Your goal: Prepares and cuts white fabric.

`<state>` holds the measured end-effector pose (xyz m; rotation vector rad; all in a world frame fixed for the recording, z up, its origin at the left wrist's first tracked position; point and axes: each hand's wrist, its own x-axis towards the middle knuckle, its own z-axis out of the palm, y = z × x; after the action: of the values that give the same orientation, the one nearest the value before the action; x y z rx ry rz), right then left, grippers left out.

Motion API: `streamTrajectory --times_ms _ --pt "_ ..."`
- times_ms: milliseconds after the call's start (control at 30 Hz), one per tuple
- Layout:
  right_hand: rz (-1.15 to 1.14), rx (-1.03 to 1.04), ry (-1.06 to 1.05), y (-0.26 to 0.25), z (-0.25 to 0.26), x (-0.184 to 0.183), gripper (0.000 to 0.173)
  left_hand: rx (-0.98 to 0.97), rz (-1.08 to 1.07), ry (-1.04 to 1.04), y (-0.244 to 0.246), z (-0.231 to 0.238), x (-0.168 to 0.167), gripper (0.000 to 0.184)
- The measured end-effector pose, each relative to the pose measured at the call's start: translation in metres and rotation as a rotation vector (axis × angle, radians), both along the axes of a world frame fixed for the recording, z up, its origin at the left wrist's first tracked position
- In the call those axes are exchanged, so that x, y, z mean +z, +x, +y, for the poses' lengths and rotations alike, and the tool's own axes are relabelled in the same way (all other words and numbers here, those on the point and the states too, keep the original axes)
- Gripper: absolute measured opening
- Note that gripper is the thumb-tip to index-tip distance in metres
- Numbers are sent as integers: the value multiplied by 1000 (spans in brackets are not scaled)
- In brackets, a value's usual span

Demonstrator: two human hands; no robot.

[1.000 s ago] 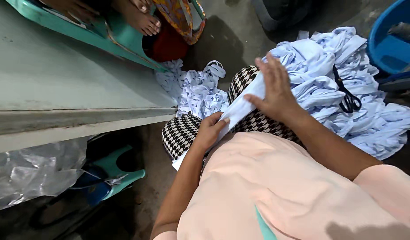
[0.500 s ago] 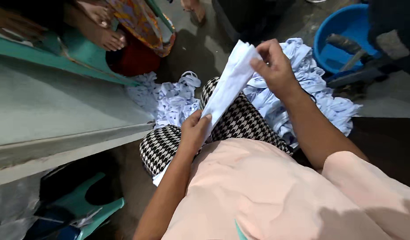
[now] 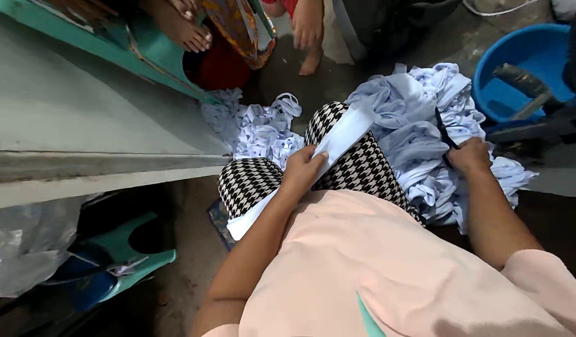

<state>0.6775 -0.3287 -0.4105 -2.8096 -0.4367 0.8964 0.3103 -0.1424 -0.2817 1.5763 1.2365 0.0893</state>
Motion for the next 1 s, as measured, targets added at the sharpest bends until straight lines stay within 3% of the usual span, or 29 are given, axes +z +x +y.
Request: streamTrajectory --times_ms 367,500,733,800,900,1000 --pt "-30 129 -104 -9 2 12 67 -42 39 17 -2 2 1 31" --pt "-15 184 -159 1 1 13 62 -29 25 -7 -3 2 1 29" --pt "-59 297 -43 -22 20 43 50 -51 15 0 -2 4 -1 31" --pt "1 249 9 -31 23 45 48 -61 2 -12 -4 5 -1 32" --pt "227 -22 171 -38 21 35 53 -49 -56 -59 -12 4 -1 33" --pt "387 -281 251 -41 18 27 65 -15 -9 -83 -28 -14 30 38"
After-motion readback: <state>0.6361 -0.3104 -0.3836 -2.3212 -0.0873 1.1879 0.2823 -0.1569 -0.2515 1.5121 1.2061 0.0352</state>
